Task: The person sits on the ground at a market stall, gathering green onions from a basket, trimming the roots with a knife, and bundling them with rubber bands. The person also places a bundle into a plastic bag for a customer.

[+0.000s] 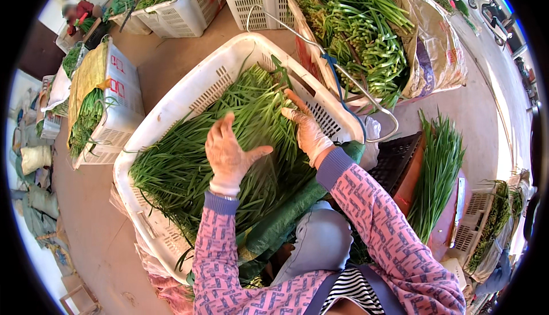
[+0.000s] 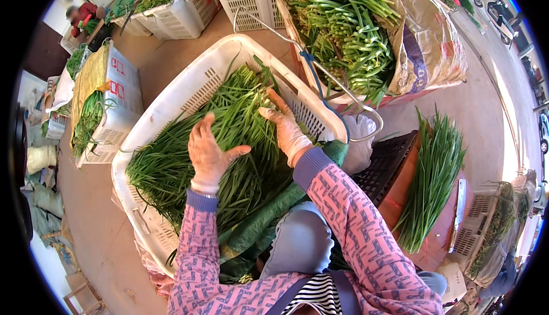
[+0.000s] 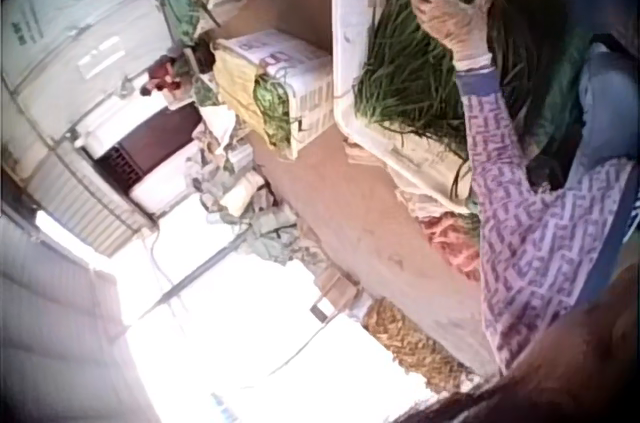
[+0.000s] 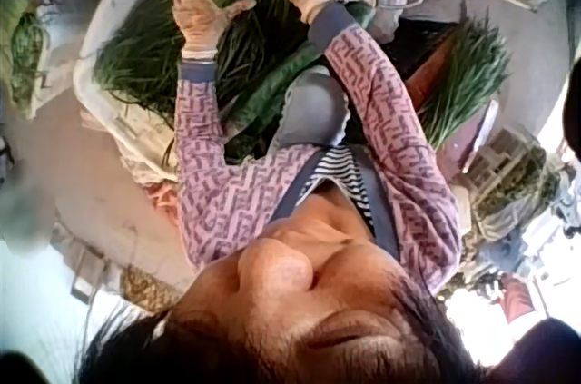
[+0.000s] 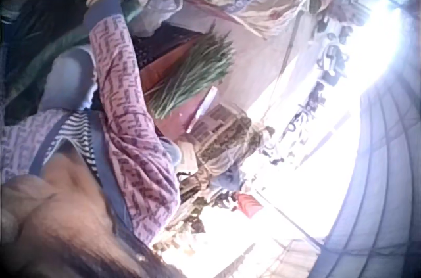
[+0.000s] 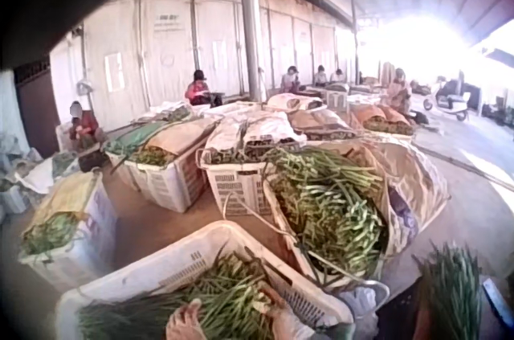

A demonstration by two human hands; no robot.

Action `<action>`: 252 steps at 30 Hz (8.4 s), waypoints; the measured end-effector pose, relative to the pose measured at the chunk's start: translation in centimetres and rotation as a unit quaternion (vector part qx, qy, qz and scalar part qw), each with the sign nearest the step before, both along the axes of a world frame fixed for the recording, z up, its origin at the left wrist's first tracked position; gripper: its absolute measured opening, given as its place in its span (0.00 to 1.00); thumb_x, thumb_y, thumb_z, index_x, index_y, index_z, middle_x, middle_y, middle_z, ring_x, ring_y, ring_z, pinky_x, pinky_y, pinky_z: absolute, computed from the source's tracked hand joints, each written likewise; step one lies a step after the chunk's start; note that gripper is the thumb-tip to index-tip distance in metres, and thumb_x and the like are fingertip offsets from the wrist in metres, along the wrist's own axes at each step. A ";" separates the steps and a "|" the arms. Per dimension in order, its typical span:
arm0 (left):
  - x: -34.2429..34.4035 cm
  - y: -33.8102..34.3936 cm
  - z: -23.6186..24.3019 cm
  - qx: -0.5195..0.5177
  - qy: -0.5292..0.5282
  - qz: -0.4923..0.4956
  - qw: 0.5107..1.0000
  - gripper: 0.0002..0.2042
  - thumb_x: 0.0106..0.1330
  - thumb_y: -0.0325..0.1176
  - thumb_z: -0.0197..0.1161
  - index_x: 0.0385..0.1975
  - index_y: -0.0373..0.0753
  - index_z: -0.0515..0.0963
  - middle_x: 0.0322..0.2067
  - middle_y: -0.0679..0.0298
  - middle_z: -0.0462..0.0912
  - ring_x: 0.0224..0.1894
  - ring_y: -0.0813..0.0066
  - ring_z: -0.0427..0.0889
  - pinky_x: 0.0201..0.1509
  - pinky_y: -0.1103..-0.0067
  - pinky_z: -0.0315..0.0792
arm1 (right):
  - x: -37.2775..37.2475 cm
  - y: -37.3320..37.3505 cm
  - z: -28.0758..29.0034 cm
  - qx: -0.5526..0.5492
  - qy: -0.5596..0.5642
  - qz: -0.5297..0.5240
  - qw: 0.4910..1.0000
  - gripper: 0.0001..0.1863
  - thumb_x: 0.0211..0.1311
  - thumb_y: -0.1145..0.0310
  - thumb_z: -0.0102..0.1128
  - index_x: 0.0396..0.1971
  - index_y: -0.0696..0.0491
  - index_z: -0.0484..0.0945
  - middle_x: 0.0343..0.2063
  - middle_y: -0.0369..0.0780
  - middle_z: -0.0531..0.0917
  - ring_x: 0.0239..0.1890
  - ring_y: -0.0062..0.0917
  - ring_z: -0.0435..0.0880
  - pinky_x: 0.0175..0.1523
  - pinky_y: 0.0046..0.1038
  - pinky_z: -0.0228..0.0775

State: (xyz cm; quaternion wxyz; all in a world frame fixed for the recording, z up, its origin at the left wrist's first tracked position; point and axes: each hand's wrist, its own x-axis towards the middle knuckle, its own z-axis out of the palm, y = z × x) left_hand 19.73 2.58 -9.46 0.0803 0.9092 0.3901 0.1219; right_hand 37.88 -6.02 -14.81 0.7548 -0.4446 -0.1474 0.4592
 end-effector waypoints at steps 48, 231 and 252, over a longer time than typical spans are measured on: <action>4.3 5.2 -6.3 -0.605 -0.250 -0.052 0.754 0.12 0.64 0.25 0.56 0.47 0.35 0.78 0.44 0.56 0.81 0.47 0.68 0.79 0.54 0.76 0.70 | -2.1 0.4 0.8 0.021 0.041 0.070 0.997 0.28 0.46 0.74 0.75 0.51 0.53 0.78 0.48 0.36 0.82 0.49 0.21 0.78 0.58 0.28 0.68; 6.7 -21.8 16.9 -0.491 -0.251 -0.831 0.077 0.13 0.65 0.37 0.63 0.33 0.51 0.61 0.23 0.82 0.80 0.28 0.90 0.77 0.45 0.84 0.65 | -13.0 -60.9 8.0 -0.295 -0.322 -0.196 0.878 0.09 0.61 0.64 0.62 0.34 0.53 0.86 0.20 0.36 0.84 0.23 0.24 0.82 0.31 0.27 0.74; 7.2 -20.5 16.0 -0.486 -0.245 -0.837 0.058 0.11 0.64 0.37 0.64 0.34 0.52 0.65 0.23 0.83 0.81 0.30 0.91 0.78 0.54 0.82 0.62 | -14.4 -63.7 14.7 0.015 -0.164 -0.165 0.972 0.13 0.62 0.60 0.60 0.29 0.55 0.77 0.18 0.36 0.78 0.18 0.22 0.77 0.30 0.23 0.70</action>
